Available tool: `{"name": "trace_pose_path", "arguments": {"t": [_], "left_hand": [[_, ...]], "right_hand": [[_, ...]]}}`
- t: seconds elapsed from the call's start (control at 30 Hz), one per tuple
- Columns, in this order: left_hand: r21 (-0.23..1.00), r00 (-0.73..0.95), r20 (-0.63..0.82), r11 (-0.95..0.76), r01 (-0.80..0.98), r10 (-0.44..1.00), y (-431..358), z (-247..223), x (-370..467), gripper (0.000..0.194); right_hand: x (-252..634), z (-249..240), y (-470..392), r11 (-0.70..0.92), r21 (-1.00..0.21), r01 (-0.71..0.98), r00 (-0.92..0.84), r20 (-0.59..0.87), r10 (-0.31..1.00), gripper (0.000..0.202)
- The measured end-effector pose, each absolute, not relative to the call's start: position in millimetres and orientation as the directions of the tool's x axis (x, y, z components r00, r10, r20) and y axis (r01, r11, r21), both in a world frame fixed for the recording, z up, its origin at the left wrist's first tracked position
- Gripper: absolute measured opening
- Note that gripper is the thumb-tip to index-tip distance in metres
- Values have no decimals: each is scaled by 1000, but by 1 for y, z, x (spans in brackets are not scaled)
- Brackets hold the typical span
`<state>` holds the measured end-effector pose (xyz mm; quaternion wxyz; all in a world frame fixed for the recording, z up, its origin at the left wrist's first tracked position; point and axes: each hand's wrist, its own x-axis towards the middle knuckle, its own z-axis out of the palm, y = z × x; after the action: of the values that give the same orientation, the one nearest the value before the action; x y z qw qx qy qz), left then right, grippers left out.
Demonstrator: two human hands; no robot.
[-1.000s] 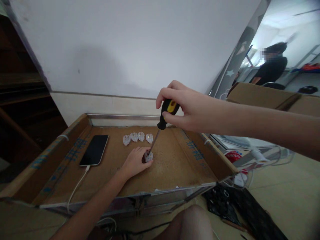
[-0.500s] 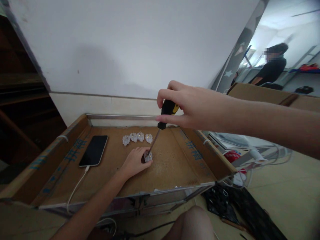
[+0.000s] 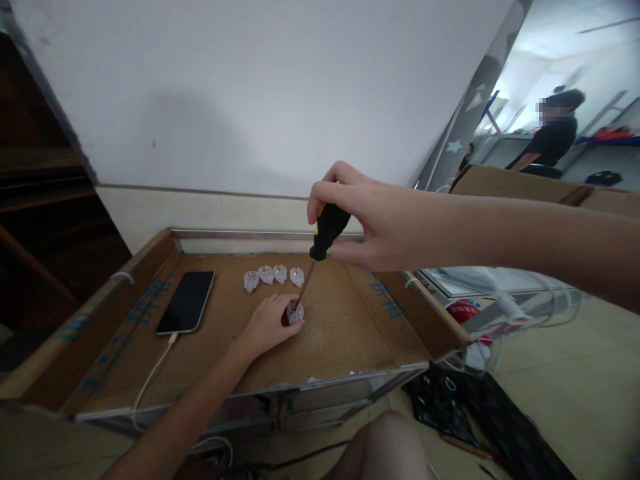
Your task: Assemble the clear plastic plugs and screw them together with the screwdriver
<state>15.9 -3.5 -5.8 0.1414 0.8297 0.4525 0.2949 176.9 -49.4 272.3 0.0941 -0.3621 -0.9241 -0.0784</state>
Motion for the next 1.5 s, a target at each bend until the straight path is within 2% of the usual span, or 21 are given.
{"name": "trace_pose_path", "arguments": {"t": [0.1,0.23,0.3,0.37,0.43,0.53,0.67,0.73,0.87,1.0,1.1,1.23,1.4,1.5], "left_hand": [[503,416,367,-554,663,832,-3,-6,16,39],[510,418,366,-555,658,832,-3,-6,15,39],[511,415,367,-553,658,833,-4,-6,15,39],[516,410,363,-547,660,837,-4,-5,15,39],[517,409,358,-543,662,839,-5,-3,16,39],[511,410,362,-546,663,837,-6,-2,16,38],[513,410,366,-549,660,835,-6,-2,16,36],[514,410,366,-549,659,835,-5,-3,16,37],[516,409,366,-548,659,836,-4,-5,15,38],[521,411,364,-548,654,836,-4,-6,15,39],[530,413,363,-549,646,835,-4,-5,15,39],[536,412,356,-544,645,839,-5,-4,16,38],[533,415,368,-555,639,832,-3,-6,15,38],[536,417,372,-558,633,830,-2,-7,15,38]], "right_hand": [[176,272,-50,714,109,692,-716,233,658,14],[175,273,-53,711,52,701,-700,238,673,29],[175,274,-53,691,94,716,-691,235,684,29],[175,275,-53,679,135,721,-690,231,686,20],[177,276,-52,697,113,708,-702,217,678,17],[178,275,-51,730,69,680,-725,213,655,27],[179,274,-50,658,245,712,-702,233,673,30],[179,274,-49,649,279,708,-705,227,672,26],[178,273,-50,714,200,671,-741,223,633,36],[176,270,-52,708,197,678,-733,252,632,30],[175,269,-54,739,156,656,-748,265,608,38],[176,271,-56,665,206,718,-695,245,676,31],[176,273,-57,683,173,710,-703,232,672,38],[176,273,-53,659,180,731,-681,264,683,31]]}}
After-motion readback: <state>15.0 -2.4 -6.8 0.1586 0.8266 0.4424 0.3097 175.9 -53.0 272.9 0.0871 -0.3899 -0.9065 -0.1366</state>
